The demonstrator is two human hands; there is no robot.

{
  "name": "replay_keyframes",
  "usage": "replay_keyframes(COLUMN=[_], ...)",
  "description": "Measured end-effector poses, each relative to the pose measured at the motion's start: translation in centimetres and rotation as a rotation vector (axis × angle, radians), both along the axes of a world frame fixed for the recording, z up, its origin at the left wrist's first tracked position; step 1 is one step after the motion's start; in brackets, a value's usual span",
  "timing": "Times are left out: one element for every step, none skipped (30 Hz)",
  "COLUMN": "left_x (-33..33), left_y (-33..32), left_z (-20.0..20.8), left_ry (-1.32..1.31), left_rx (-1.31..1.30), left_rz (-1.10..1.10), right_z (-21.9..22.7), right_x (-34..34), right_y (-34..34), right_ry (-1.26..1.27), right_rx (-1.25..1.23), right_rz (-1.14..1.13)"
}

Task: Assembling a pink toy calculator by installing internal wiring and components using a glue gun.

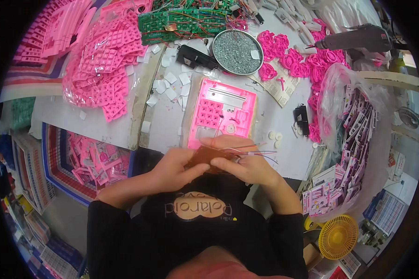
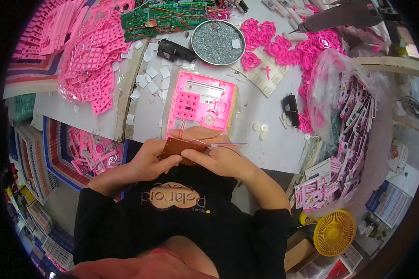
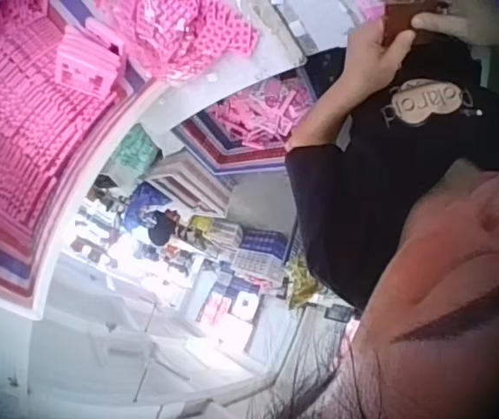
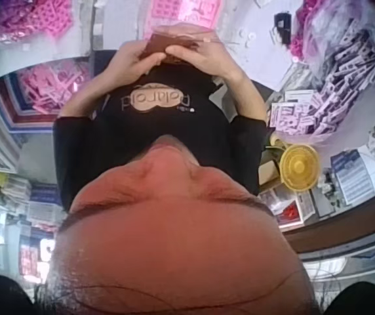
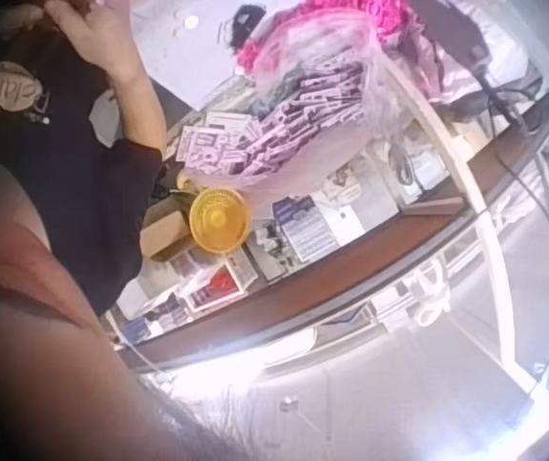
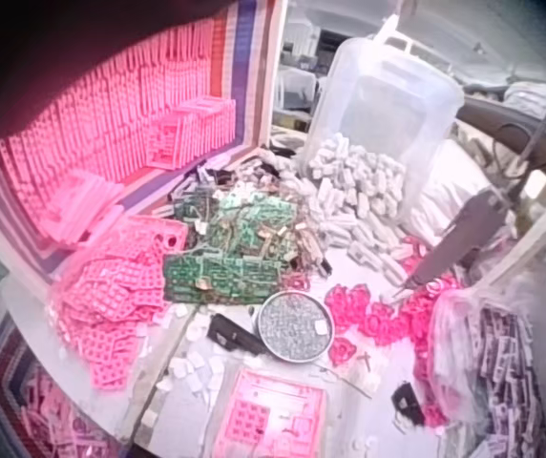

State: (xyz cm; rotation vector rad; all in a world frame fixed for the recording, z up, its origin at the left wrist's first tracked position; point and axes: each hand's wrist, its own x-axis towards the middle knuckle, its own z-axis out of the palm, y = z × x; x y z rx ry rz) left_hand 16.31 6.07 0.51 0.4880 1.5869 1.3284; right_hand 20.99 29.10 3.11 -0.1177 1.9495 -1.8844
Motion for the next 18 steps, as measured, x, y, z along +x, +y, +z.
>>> replay_keyframes(left_x=[0.0, -0.1, -0.2, -0.2, 0.1, 0.6, 1.0, 1.4, 1.8, 2.3, 2.6, 2.6, 1.8, 1.0, 0.3, -0.4, -0.7, -0.8], left_y=[-0.1, -0.1, -0.2, -0.4, -0.8, -1.4, -1.9, -2.2, -2.3, -2.4, -2.7, -3.3, -3.6, -3.7, -3.8, -3.9, -4.0, -4.2], left_z=[-0.2, -0.2, -0.2, -0.3, -0.9, -2.1, -2.9, -3.4, -3.8, -4.2, -4.4, -4.4, -3.4, -2.4, -1.4, -0.4, 0.1, 0.1], left_ry=[-0.101, -0.178, -0.256, -0.332, -0.432, -0.530, -0.628, -0.581, -0.533, -0.488, -0.410, -0.309, -0.209, -0.107, -0.035, 0.038, 0.112, 0.220], left_rx=[-0.068, -0.070, -0.071, -0.079, -0.017, 0.048, 0.110, 0.152, 0.194, 0.238, 0.239, 0.154, 0.071, -0.011, -0.082, -0.157, -0.232, -0.233], left_rz=[-0.002, -0.001, 0.000, 0.010, 0.042, 0.075, 0.107, 0.131, 0.154, 0.176, 0.167, 0.105, 0.035, -0.037, -0.083, -0.124, -0.166, -0.143], right_z=[-0.4, -0.8, -1.1, -1.5, -1.6, -1.7, -1.8, -2.1, -2.4, -2.7, -2.8, -3.0, -2.9, -2.9, -3.3, -4.0, -4.4, -4.6], right_x=[-0.6, -0.5, -0.4, -0.5, -1.0, -1.7, -2.3, -2.8, -3.1, -3.4, -3.7, -4.1, -4.4, -4.8, -5.0, -5.4, -5.8, -6.1], right_y=[0.1, 0.1, 0.1, 0.0, 0.3, 1.3, 2.0, 2.5, 3.0, 3.5, 3.8, 3.5, 3.2, 2.8, 2.6, 2.2, 2.1, 2.0], right_ry=[0.146, 0.096, 0.047, -0.002, -0.013, -0.025, -0.037, -0.037, -0.037, -0.039, -0.059, -0.016, 0.028, 0.074, 0.088, 0.106, 0.124, 0.154], right_rx=[0.067, 0.044, 0.022, -0.009, -0.001, 0.008, 0.014, 0.035, 0.056, 0.081, 0.097, 0.083, 0.071, 0.061, 0.087, 0.109, 0.132, 0.200], right_rz=[0.014, -0.023, -0.059, -0.087, -0.120, -0.151, -0.186, -0.195, -0.204, -0.214, -0.170, -0.139, -0.115, -0.094, -0.112, -0.126, -0.141, -0.140])
